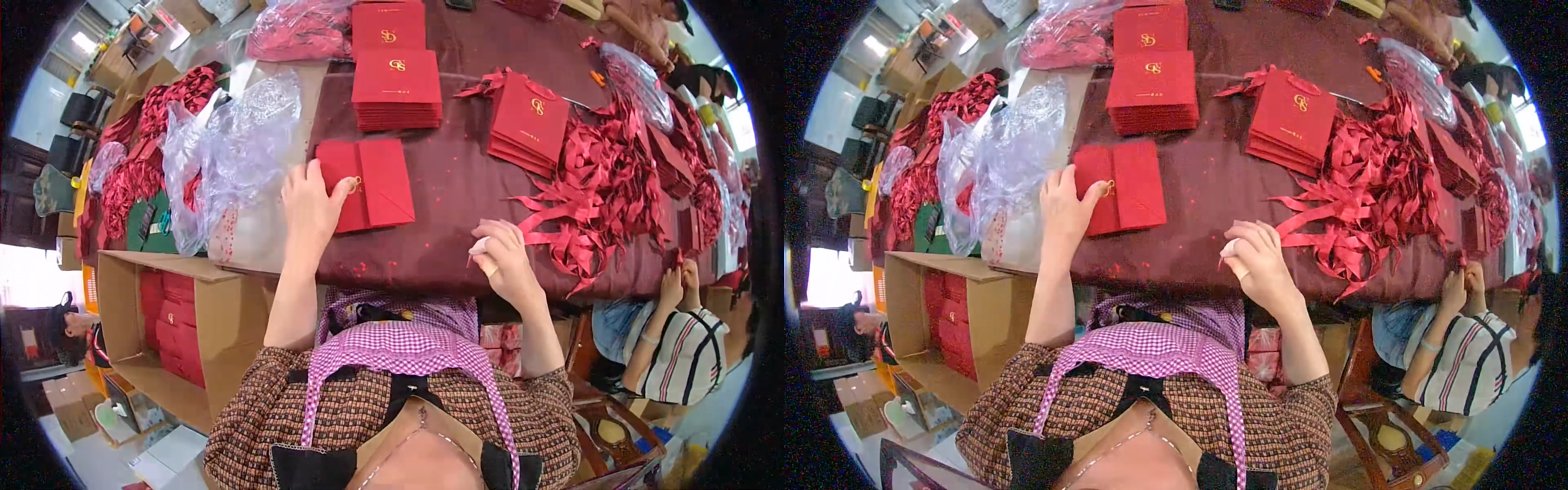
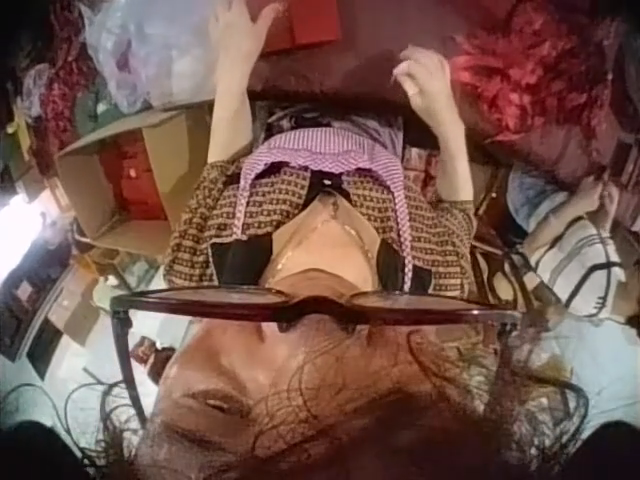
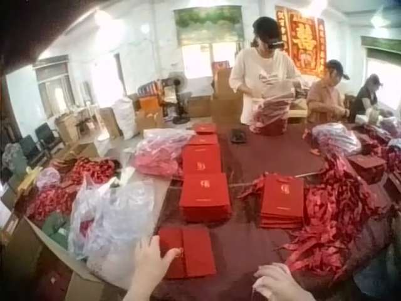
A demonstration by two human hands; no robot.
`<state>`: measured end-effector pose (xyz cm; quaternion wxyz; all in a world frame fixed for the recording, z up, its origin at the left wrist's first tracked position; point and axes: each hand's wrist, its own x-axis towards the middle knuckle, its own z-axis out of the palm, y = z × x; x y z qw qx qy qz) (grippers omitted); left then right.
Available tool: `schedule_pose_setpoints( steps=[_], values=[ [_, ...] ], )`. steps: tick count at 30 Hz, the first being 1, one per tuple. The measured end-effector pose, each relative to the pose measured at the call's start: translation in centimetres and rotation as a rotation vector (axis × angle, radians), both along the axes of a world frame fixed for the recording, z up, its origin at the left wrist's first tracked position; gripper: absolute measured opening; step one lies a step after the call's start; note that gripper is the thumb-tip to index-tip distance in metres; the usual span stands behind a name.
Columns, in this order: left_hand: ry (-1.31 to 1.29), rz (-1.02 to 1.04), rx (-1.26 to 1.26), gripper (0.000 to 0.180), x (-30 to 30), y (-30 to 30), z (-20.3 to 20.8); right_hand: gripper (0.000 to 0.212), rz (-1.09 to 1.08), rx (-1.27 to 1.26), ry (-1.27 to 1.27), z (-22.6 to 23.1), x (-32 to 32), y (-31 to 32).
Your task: The person ties red ribbons onto small red gift bags by hand in an assembly line setting.
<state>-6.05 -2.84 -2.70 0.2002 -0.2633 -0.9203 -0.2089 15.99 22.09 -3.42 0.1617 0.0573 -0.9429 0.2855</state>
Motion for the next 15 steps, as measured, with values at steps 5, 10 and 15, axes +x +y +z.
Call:
schedule_pose_setpoints(
  steps=[5,10,15],
  values=[
    [-0.132,0.028,-0.009,0.057,-1.0,0.6,-1.2,0.016,-0.259,-0.679,-0.052,-0.2,-2.4,-1.5],
    [-0.132,-0.157,-0.021,0.049,1.6,3.1,-1.7,0.016,-0.2,-0.547,0.001,-0.9,-5.5,-2.5],
    [-0.134,-0.214,0.052,0.05,3.5,4.5,-1.1,0.013,-0.184,-0.37,-0.013,-2.2,-6.8,-3.3]
  ],
)
